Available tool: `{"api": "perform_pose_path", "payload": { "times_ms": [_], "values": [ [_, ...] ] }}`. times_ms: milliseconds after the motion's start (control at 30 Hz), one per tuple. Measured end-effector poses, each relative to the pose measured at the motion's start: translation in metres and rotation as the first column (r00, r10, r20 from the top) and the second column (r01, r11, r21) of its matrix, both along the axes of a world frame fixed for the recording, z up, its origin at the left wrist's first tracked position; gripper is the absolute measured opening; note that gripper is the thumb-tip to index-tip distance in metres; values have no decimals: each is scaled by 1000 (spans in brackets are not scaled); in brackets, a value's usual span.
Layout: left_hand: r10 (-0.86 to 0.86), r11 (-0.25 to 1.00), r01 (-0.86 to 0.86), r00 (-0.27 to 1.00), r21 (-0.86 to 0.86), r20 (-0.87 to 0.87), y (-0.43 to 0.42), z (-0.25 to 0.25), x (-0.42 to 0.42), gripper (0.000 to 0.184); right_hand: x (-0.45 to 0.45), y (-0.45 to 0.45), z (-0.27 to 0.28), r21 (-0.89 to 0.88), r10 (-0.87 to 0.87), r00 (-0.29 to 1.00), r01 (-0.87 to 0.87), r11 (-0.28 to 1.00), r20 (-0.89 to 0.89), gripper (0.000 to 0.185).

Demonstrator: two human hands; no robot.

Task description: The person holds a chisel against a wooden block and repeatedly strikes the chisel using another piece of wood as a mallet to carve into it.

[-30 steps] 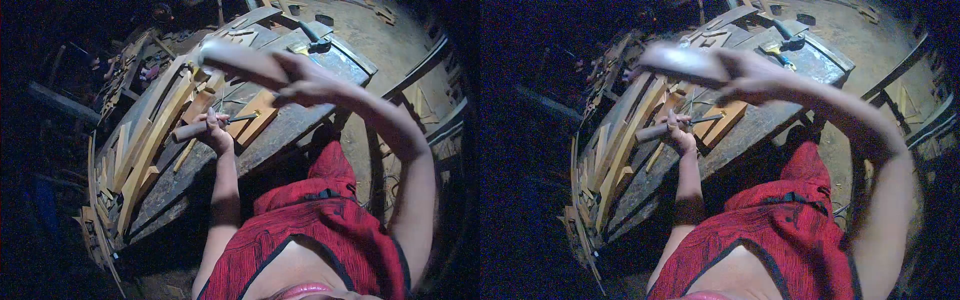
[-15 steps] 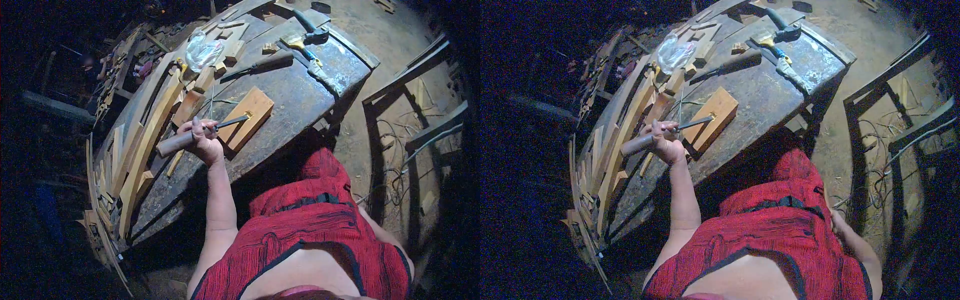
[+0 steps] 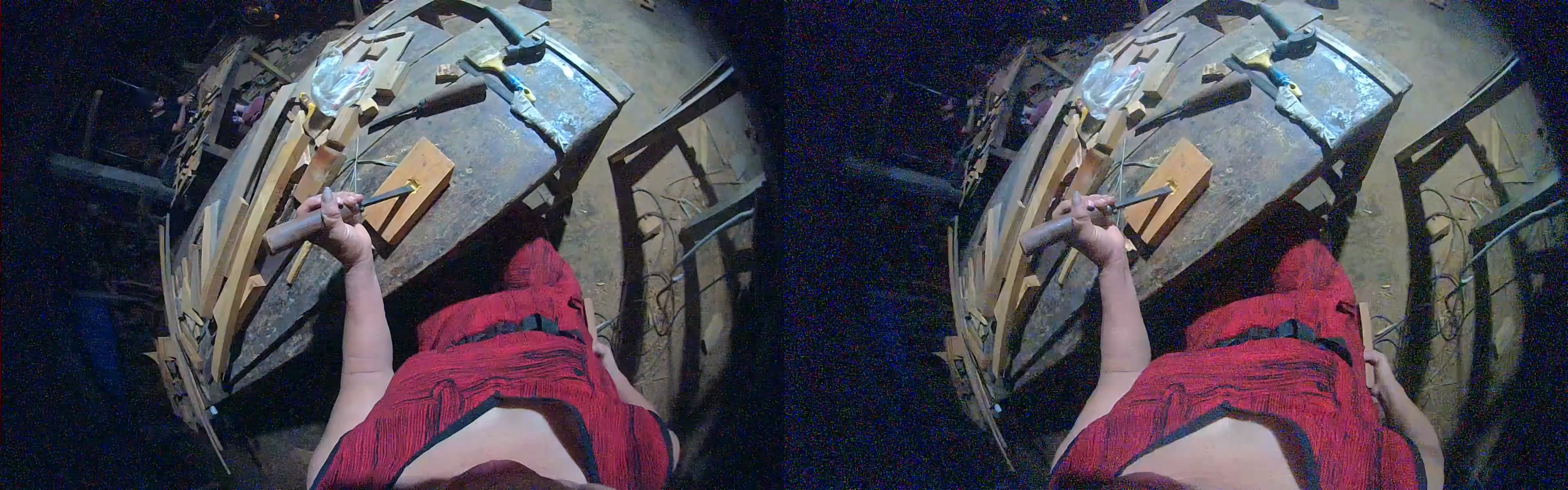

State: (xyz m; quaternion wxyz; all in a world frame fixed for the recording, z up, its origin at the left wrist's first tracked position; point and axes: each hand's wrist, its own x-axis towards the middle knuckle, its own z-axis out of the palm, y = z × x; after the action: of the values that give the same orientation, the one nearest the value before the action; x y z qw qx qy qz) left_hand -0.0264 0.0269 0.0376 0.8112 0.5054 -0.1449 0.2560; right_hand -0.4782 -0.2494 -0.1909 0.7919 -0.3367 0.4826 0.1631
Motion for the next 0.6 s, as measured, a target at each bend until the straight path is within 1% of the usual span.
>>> {"api": "perform_pose_path", "payload": {
  "times_ms": [100,233,300,333,367,433,500,533,567,600],
  "values": [
    [11,1000,-11,1000,4,16,-5,3,-2,20,-3,-2,-7,-4,-9,1000,9,1000,14,35],
    [4,1000,-3,1000,23,-9,-11,8,-2,20,-2,-5,-40,-24,-37,997,39,999,60,35],
    [-77,991,74,997,113,27,-15,9,6,20,-5,-6,-42,-31,-38,997,40,999,63,35],
    [-163,984,158,985,79,50,-20,13,6,22,-7,-6,-39,-35,-40,997,42,998,62,35],
    [-185,970,178,982,168,25,-22,19,2,22,-10,-8,-34,-41,-38,998,40,998,54,35],
    [-261,946,248,965,208,37,-26,23,7,22,-11,-7,-5,-39,-22,1000,23,999,21,35],
    [-269,936,252,962,244,40,-33,29,8,22,-9,-4,19,-52,21,1000,-20,998,15,35],
    [-375,905,361,927,225,20,-32,28,12,22,-10,-4,18,-12,-4,1000,4,1000,13,36],
    [-476,861,466,879,202,1,-31,28,14,23,-13,-2,12,-11,-13,1000,13,1000,12,36],
    [-494,839,490,868,236,-44,-30,30,14,22,-15,-2,-1,-23,-70,997,70,997,9,35]
  ]
}}
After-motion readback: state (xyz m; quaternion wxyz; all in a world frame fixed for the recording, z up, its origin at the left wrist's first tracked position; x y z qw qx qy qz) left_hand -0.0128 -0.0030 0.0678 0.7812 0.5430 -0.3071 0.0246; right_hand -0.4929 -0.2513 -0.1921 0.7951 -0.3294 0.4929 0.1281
